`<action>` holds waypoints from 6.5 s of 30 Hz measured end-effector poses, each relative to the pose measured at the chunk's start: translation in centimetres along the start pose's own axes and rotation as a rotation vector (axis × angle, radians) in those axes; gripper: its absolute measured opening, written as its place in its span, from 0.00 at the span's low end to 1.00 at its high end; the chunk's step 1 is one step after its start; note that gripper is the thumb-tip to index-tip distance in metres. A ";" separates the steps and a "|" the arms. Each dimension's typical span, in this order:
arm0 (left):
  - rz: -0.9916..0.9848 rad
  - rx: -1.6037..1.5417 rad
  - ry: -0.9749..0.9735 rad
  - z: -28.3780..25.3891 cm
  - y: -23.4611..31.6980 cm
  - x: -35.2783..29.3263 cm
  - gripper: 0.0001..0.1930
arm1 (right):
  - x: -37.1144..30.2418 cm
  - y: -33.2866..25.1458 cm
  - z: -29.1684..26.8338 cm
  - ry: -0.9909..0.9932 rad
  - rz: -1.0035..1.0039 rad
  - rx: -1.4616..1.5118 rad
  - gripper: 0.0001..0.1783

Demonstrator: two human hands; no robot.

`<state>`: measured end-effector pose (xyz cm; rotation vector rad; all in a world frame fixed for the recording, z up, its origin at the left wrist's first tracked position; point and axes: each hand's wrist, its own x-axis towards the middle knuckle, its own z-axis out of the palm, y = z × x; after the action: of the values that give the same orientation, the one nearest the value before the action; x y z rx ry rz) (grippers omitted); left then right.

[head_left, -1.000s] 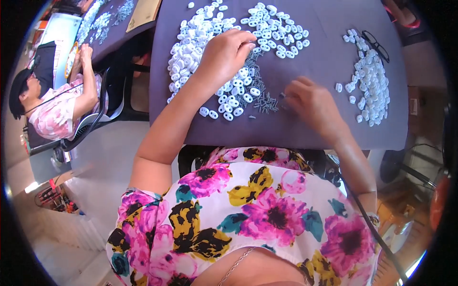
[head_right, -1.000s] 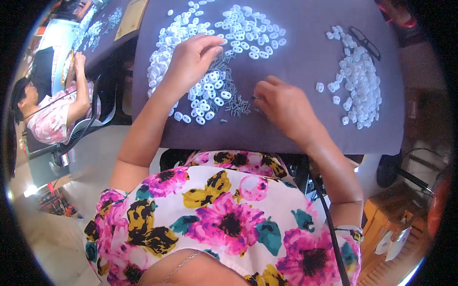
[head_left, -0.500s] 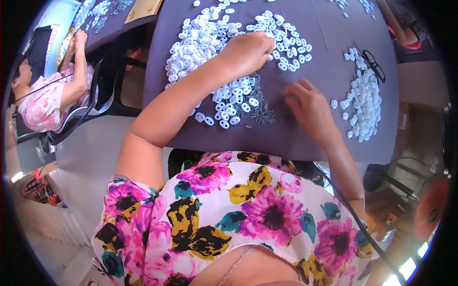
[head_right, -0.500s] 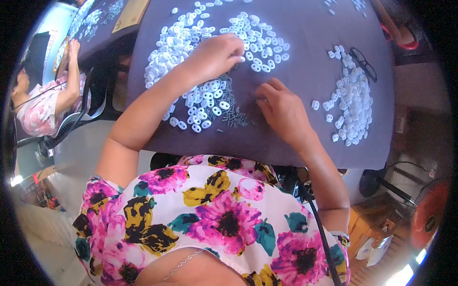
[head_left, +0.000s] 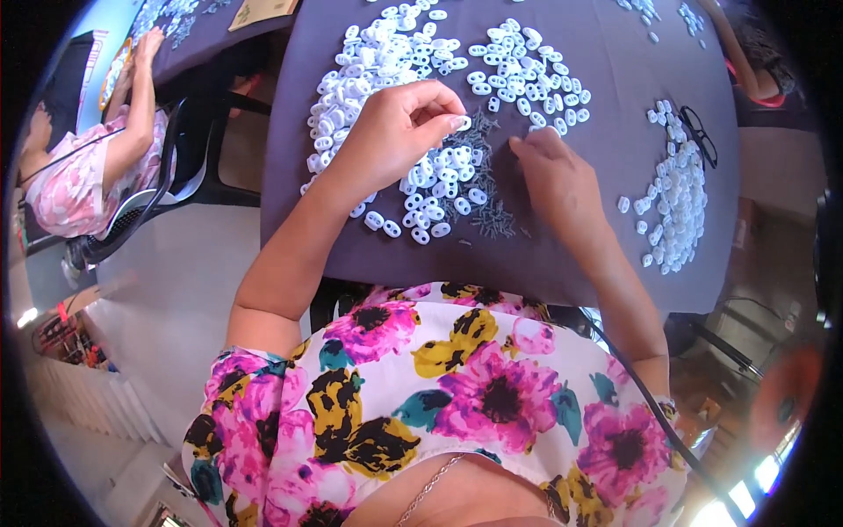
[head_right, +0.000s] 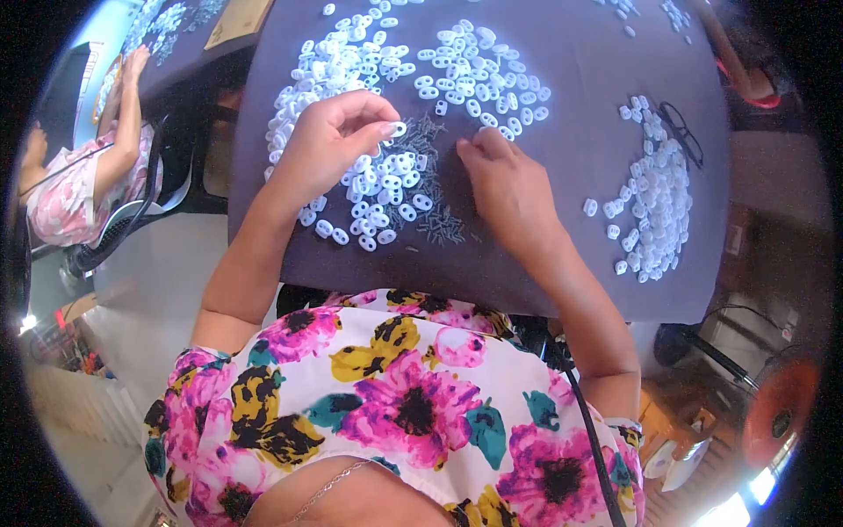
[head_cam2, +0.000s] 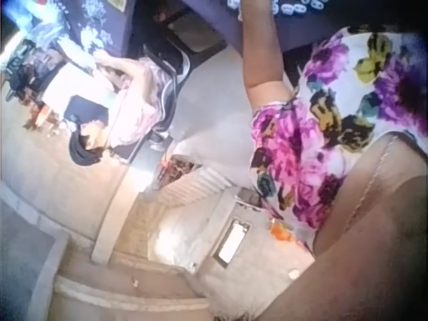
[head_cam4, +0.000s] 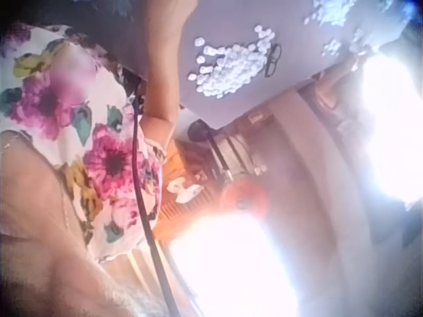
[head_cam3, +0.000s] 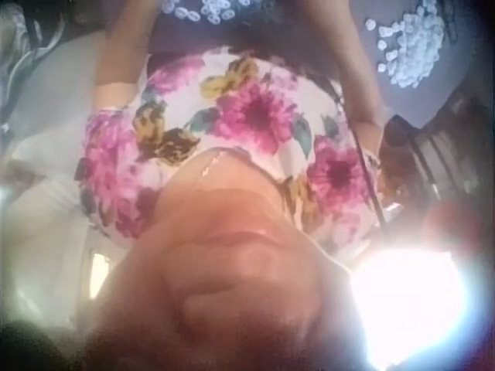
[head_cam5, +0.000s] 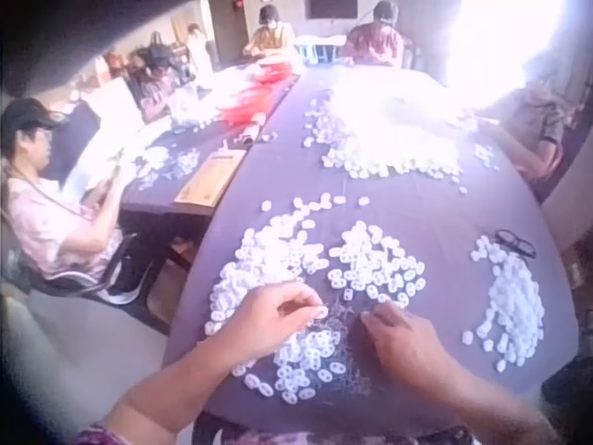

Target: The person assembles cord locks by hand, picking up plastic toggle components and metal springs from the table, inserting the springs into the pieces, and pressing the plastic parts together.

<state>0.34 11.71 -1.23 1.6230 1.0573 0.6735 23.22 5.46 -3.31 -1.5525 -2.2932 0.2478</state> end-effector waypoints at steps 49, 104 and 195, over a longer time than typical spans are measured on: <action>-0.103 -0.353 -0.067 5.5 1.4 0.5 0.09 | -1.2 0.9 -0.6 0.043 0.398 1.562 0.10; -0.136 -0.251 -0.182 6.9 1.6 0.3 0.10 | -2.2 2.7 -0.3 0.303 0.386 1.390 0.11; -0.109 -0.578 0.004 8.6 0.4 -0.1 0.09 | -2.1 0.8 0.8 0.291 0.316 1.357 0.06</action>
<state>7.64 7.67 -3.45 1.0581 0.8430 0.8180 24.29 3.90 -4.78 -1.0160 -1.0693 1.2291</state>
